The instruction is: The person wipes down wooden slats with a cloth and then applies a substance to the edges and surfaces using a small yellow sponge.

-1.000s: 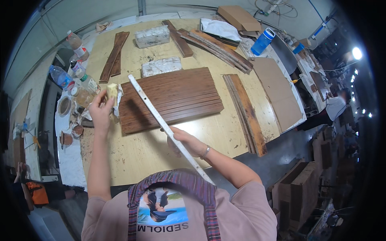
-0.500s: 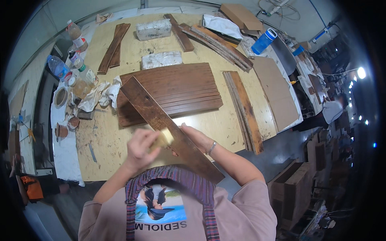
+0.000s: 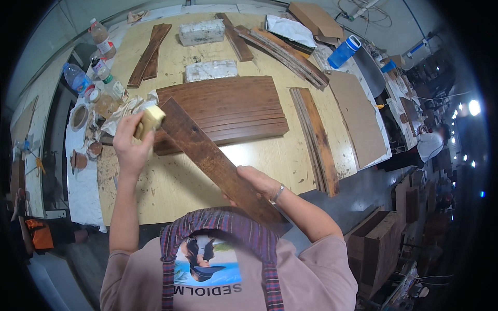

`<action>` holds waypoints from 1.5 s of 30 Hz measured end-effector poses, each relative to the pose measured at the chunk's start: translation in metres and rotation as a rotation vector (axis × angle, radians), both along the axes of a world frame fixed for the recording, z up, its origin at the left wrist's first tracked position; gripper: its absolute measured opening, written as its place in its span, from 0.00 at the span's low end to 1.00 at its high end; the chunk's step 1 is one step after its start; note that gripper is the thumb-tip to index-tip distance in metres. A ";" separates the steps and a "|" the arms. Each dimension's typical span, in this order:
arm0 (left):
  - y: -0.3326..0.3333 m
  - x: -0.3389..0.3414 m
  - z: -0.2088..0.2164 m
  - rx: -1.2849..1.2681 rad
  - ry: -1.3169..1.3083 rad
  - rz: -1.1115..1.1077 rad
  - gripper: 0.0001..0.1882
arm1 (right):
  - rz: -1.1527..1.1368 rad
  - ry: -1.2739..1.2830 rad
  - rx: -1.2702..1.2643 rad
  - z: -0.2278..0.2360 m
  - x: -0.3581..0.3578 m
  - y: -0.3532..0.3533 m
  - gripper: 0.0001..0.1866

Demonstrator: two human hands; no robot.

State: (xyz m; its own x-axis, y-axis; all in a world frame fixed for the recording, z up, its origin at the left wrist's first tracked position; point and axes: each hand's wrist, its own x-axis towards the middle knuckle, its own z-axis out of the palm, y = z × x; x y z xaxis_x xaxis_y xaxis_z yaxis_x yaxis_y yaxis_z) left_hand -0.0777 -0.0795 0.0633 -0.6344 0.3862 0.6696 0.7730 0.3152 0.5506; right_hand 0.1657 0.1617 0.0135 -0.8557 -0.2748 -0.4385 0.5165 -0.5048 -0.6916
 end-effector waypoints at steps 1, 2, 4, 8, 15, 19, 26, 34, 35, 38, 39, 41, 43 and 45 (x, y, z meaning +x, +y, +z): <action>0.000 -0.009 -0.003 0.028 -0.016 0.057 0.21 | 0.000 -0.001 -0.001 0.000 0.001 -0.001 0.38; 0.000 -0.018 -0.004 0.058 -0.030 0.113 0.21 | 0.000 0.000 -0.001 0.000 0.001 -0.001 0.39; -0.004 -0.022 -0.002 0.078 0.009 0.126 0.21 | 0.008 0.008 0.016 0.001 0.000 -0.001 0.39; 0.012 0.016 -0.006 -0.005 0.001 0.004 0.19 | -0.009 0.018 0.097 -0.002 0.004 0.004 0.40; 0.024 0.073 -0.024 -0.037 -0.098 -0.369 0.20 | -0.084 0.100 0.154 0.002 -0.009 0.016 0.38; 0.053 0.024 0.009 0.083 -0.072 -0.178 0.20 | -0.152 0.234 0.224 0.017 -0.035 0.018 0.36; 0.071 0.128 -0.042 -0.133 -0.034 -0.689 0.22 | -0.461 0.449 0.310 0.055 -0.090 0.043 0.32; 0.047 0.112 -0.030 -0.253 -0.166 -0.827 0.18 | -0.846 0.482 0.133 0.059 -0.102 0.082 0.41; 0.045 0.108 -0.025 -0.248 -0.197 -0.816 0.18 | -0.886 0.471 0.113 0.058 -0.104 0.085 0.42; 0.028 0.093 -0.025 -0.206 -0.345 -0.709 0.17 | -0.970 0.448 -0.037 0.047 -0.106 0.084 0.37; 0.017 0.086 -0.030 -0.204 -0.422 -0.609 0.17 | -0.989 0.464 -0.057 0.042 -0.104 0.083 0.37; -0.011 0.067 -0.050 -0.172 -0.479 -0.369 0.17 | -1.048 0.324 0.056 0.043 -0.092 0.077 0.40; -0.049 0.047 -0.064 -0.195 -0.475 -0.032 0.18 | -0.934 0.389 0.050 0.034 -0.078 0.075 0.43; -0.099 0.024 -0.090 -0.189 -0.445 0.243 0.19 | -0.908 0.441 0.025 0.028 -0.075 0.062 0.41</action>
State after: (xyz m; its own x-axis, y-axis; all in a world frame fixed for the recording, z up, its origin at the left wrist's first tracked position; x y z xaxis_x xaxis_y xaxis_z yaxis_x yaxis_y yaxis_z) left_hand -0.0533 -0.1786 -0.0263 -0.9269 0.2810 0.2489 0.3707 0.5808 0.7248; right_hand 0.0910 0.2241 0.0415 -0.8238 0.5661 -0.0292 -0.3603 -0.5626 -0.7441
